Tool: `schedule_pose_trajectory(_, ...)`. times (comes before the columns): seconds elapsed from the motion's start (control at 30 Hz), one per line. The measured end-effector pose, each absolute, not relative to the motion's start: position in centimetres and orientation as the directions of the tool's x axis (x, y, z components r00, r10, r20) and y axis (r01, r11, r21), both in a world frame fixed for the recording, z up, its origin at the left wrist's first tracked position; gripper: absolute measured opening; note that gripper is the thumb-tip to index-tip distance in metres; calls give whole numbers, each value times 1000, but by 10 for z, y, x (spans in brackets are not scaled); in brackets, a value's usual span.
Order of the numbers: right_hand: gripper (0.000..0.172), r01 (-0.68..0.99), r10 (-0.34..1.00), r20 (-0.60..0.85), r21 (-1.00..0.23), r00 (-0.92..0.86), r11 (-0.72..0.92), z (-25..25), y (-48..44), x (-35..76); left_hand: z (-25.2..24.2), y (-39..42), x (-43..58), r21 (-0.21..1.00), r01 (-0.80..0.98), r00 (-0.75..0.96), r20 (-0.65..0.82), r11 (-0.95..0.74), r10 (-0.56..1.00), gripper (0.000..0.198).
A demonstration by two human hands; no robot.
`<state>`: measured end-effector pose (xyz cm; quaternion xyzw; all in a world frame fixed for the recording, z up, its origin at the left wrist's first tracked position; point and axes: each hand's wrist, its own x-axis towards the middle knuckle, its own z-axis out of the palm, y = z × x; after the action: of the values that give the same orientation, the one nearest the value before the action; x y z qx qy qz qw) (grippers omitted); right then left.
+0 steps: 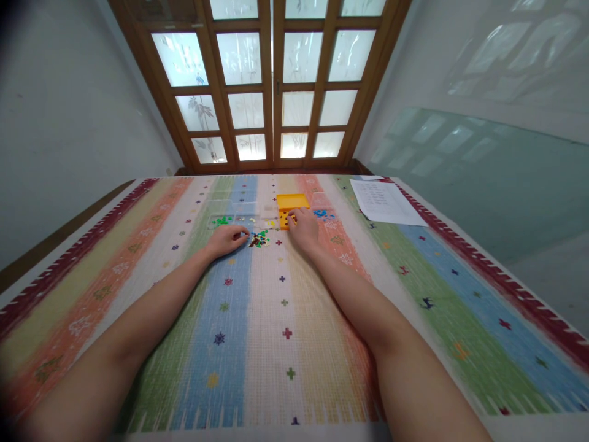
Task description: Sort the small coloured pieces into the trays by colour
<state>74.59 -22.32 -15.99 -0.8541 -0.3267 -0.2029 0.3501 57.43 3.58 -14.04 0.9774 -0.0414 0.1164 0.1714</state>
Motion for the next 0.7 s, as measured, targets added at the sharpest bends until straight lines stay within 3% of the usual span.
schedule_pose_trajectory(0.17, 31, 659, 353, 576, -496, 737, -566, -166, -225, 751, -139, 34, 573, 318, -113, 974, 223, -941, -42, 31)
schedule_pose_trajectory(0.4, 27, 711, 432, 574, -465, 695, -527, -162, -221, 741, -139, 30, 574, 350, -225, 964, 218, -909, -155, 33)
schedule_pose_trajectory(0.7, 25, 749, 514, 546, -466, 662, -471, -158, -215, 726, -139, 13, 574, 321, -253, 956, 227, -913, -185, 31)
